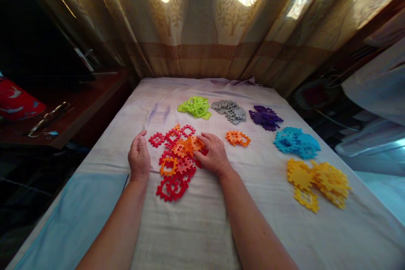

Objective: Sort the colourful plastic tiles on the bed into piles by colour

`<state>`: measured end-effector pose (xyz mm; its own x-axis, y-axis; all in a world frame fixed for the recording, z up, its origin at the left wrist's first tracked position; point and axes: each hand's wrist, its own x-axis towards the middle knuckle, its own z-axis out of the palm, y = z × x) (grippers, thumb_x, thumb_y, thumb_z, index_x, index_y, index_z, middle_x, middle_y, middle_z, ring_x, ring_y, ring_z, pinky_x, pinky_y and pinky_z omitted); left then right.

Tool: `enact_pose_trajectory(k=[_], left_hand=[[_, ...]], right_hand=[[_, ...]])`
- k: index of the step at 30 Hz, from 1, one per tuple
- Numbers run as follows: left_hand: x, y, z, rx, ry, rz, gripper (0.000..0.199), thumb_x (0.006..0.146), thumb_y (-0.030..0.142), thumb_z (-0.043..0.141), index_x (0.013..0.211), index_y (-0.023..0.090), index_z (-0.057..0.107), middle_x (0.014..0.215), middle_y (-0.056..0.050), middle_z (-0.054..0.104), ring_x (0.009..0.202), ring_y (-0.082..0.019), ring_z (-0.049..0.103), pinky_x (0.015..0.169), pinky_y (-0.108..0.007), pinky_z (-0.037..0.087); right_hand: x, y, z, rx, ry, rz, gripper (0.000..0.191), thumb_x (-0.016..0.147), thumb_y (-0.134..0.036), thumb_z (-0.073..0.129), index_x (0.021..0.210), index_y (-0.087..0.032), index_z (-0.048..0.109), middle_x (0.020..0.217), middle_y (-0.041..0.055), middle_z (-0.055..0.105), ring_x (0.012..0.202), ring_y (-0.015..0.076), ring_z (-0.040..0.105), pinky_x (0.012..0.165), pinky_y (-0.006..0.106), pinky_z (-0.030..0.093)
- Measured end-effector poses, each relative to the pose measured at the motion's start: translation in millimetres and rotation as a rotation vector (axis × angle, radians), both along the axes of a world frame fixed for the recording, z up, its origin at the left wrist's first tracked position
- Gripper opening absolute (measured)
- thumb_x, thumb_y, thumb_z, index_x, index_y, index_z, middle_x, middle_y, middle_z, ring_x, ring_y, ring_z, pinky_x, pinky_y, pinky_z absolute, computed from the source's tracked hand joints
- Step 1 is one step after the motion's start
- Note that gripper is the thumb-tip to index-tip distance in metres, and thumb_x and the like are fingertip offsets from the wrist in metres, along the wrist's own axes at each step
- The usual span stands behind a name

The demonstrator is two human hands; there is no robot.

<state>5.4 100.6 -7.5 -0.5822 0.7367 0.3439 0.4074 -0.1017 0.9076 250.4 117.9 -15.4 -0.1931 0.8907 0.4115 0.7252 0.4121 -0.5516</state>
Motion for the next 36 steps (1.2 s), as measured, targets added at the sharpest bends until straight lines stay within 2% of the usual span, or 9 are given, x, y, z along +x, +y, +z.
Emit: enact_pose_trajectory(k=[2, 6, 10, 15, 20, 25, 30, 36], left_hand=[[-5.3, 5.4, -5.9, 0.003, -0.108, 0.038, 0.045, 0.094, 0.054, 0.044, 0.114, 0.021, 0.066, 0.121, -0.01, 0.069, 0.116, -0.021, 0.062, 0.105, -0.035, 0.045], [-5.5, 17.7, -11.3, 0.033, -0.209, 0.014, 0.045, 0.094, 0.055, 0.044, 0.112, 0.02, 0.065, 0.121, -0.011, 0.067, 0.116, -0.019, 0.062, 0.102, -0.032, 0.047], [-2.8, 21.0, -8.4, 0.034, -0.233, -0.003, 0.043, 0.093, 0.054, 0.046, 0.109, 0.019, 0.065, 0.118, -0.011, 0.068, 0.112, -0.019, 0.064, 0.1, -0.033, 0.049], [-2.2, 19.7, -6.8, 0.042, -0.234, -0.02, 0.041, 0.092, 0.052, 0.047, 0.108, 0.019, 0.065, 0.118, -0.011, 0.069, 0.11, -0.019, 0.065, 0.1, -0.035, 0.049], [-1.7, 20.2, -6.9, 0.032, -0.224, -0.03, 0.041, 0.091, 0.053, 0.048, 0.108, 0.019, 0.065, 0.119, -0.011, 0.069, 0.111, -0.02, 0.064, 0.101, -0.035, 0.048], [-3.8, 20.6, -8.8, 0.027, -0.193, -0.042, 0.042, 0.092, 0.052, 0.047, 0.109, 0.019, 0.066, 0.115, -0.01, 0.069, 0.109, -0.018, 0.064, 0.1, -0.033, 0.048], [-5.0, 20.7, -10.4, 0.035, -0.163, -0.06, 0.042, 0.092, 0.051, 0.047, 0.11, 0.019, 0.066, 0.112, -0.01, 0.069, 0.105, -0.018, 0.065, 0.099, -0.033, 0.048], [-3.7, 20.0, -9.0, 0.034, -0.161, -0.059, 0.041, 0.091, 0.052, 0.048, 0.107, 0.019, 0.067, 0.111, -0.009, 0.07, 0.104, -0.018, 0.065, 0.098, -0.032, 0.049]], right_hand=[[0.2, -0.7, 1.0, 0.007, -0.017, -0.014, 0.043, 0.072, -0.027, 0.069, 0.115, -0.022, 0.071, 0.121, 0.0116, 0.068, 0.114, 0.0278, 0.059, 0.102, 0.046, 0.044], [1.7, -1.0, 4.5, 0.0, -0.008, -0.018, 0.034, 0.076, -0.027, 0.068, 0.11, -0.022, 0.071, 0.111, 0.009, 0.072, 0.105, 0.0252, 0.063, 0.097, 0.042, 0.047], [3.5, 0.0, 4.9, -0.001, 0.039, -0.023, 0.034, 0.079, -0.03, 0.067, 0.112, -0.022, 0.07, 0.11, 0.009, 0.073, 0.103, 0.0249, 0.064, 0.096, 0.042, 0.048], [5.5, 3.0, 0.2, 0.019, 0.132, -0.096, 0.035, 0.079, -0.031, 0.066, 0.112, -0.02, 0.07, 0.11, 0.01, 0.074, 0.101, 0.0244, 0.066, 0.094, 0.041, 0.05], [18.5, 8.5, -0.2, 0.13, 0.203, -0.223, 0.036, 0.083, -0.037, 0.063, 0.114, -0.02, 0.068, 0.113, 0.0112, 0.073, 0.106, 0.0244, 0.066, 0.098, 0.041, 0.049], [52.6, 15.7, -1.1, 0.246, 0.199, -0.474, 0.045, 0.084, -0.042, 0.059, 0.12, -0.016, 0.065, 0.116, 0.0151, 0.07, 0.106, 0.0271, 0.063, 0.1, 0.046, 0.046], [78.5, 19.2, -10.7, 0.201, 0.168, -0.671, 0.045, 0.082, -0.042, 0.058, 0.118, -0.016, 0.065, 0.113, 0.0164, 0.07, 0.102, 0.0295, 0.061, 0.096, 0.048, 0.045], [80.9, 18.7, -15.4, 0.118, 0.133, -0.73, 0.045, 0.082, -0.039, 0.057, 0.118, -0.015, 0.066, 0.117, 0.0179, 0.068, 0.107, 0.0325, 0.058, 0.096, 0.053, 0.044]])
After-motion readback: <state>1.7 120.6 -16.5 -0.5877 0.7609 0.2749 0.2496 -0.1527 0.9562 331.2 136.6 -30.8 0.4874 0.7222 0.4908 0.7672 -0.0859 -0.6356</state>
